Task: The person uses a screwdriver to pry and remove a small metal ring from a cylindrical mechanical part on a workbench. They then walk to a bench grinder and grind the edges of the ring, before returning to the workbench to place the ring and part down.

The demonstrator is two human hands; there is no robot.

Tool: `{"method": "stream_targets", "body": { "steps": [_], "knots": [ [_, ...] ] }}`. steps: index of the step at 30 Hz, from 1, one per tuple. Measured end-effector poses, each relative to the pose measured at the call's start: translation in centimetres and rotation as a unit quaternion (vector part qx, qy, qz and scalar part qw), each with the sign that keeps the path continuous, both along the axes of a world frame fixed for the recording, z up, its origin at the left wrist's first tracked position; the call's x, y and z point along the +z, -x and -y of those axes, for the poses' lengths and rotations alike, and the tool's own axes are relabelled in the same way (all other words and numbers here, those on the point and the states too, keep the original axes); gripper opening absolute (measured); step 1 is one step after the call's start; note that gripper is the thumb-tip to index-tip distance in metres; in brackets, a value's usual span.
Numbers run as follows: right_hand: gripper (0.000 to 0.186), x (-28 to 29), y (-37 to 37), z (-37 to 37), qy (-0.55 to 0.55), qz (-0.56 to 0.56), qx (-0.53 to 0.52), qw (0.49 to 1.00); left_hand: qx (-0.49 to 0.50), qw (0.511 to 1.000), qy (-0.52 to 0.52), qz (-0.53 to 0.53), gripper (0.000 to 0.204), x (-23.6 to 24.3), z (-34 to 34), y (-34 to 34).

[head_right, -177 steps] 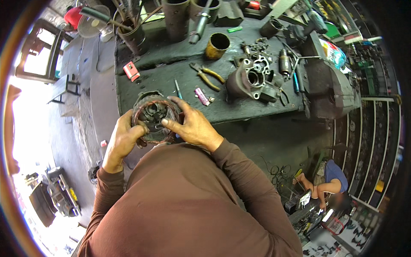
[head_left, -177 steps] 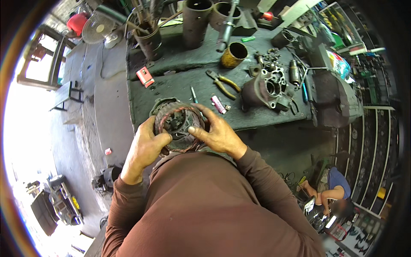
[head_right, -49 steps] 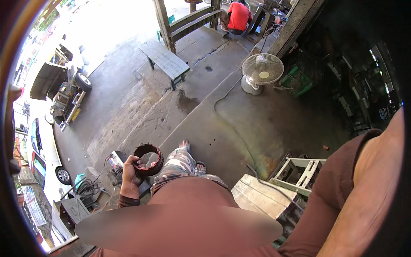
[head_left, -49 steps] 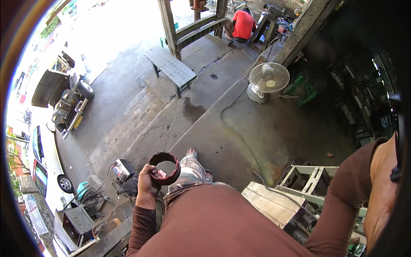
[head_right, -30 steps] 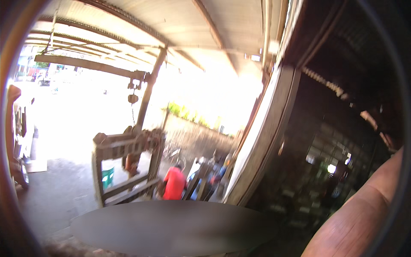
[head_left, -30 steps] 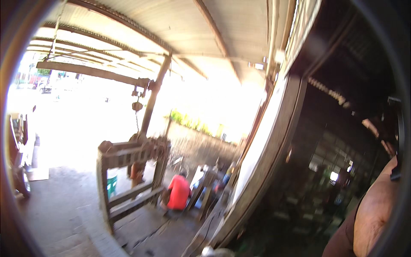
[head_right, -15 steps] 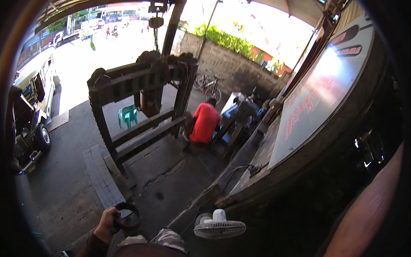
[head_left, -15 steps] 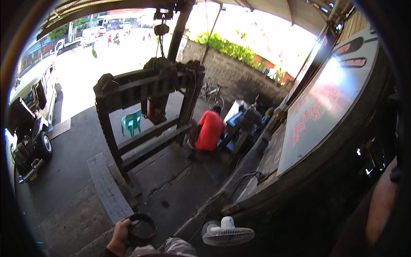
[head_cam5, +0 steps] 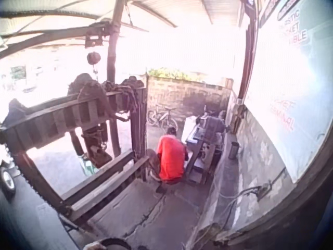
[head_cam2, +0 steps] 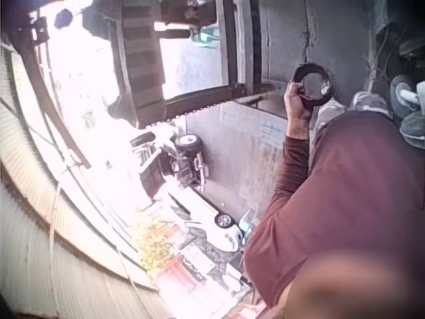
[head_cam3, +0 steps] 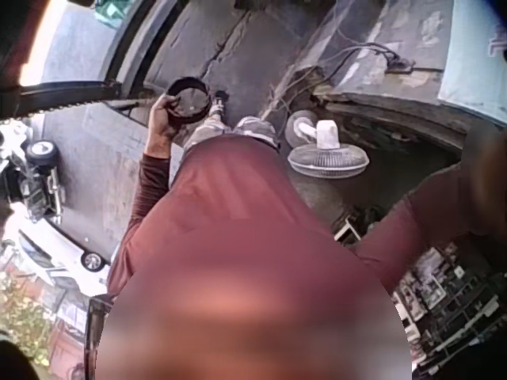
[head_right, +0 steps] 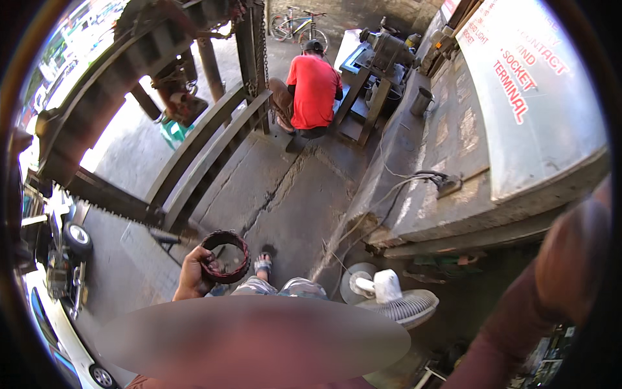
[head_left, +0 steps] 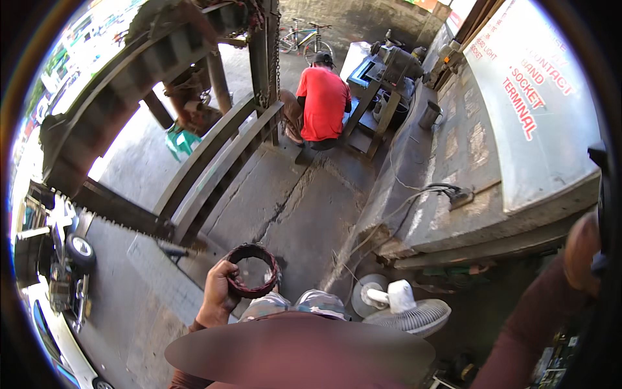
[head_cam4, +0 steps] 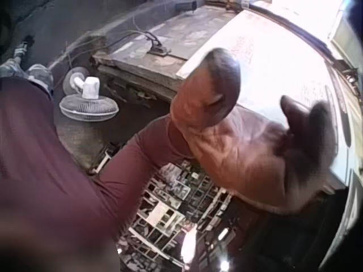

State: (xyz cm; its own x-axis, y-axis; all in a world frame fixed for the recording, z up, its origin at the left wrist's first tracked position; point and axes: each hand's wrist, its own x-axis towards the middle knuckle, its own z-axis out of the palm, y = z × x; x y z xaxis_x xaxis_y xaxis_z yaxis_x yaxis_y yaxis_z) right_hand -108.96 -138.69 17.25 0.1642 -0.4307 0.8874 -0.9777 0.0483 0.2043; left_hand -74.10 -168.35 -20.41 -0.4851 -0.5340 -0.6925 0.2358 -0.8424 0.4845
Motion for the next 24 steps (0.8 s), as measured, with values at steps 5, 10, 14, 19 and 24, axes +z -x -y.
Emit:
{"method": "stream_targets", "body": {
  "steps": [5,10,14,19,24],
  "knots": [
    [0.036,-19.0,8.6,8.4,-0.106,0.353,-0.202,0.907,-0.041,0.999,0.013,0.020,0.005,-8.8,9.6,8.8],
    [0.055,-34.0,14.2,13.0,-0.565,0.527,-0.238,0.588,-0.045,0.997,-0.062,0.019,0.006,-8.9,16.4,17.2],
    [0.057,-42.5,21.7,15.9,-0.579,0.564,-0.213,0.549,-0.066,0.996,-0.027,0.046,0.006,-9.7,21.5,27.7],
    [0.057,-45.6,34.6,22.6,-0.597,0.542,-0.234,0.543,-0.068,0.997,-0.031,0.028,0.006,-8.5,25.9,44.2],
    [0.053,-42.2,48.3,30.0,-0.591,0.498,-0.233,0.590,-0.105,0.993,-0.044,-0.015,0.008,-4.6,29.3,57.4]
  ]
}}
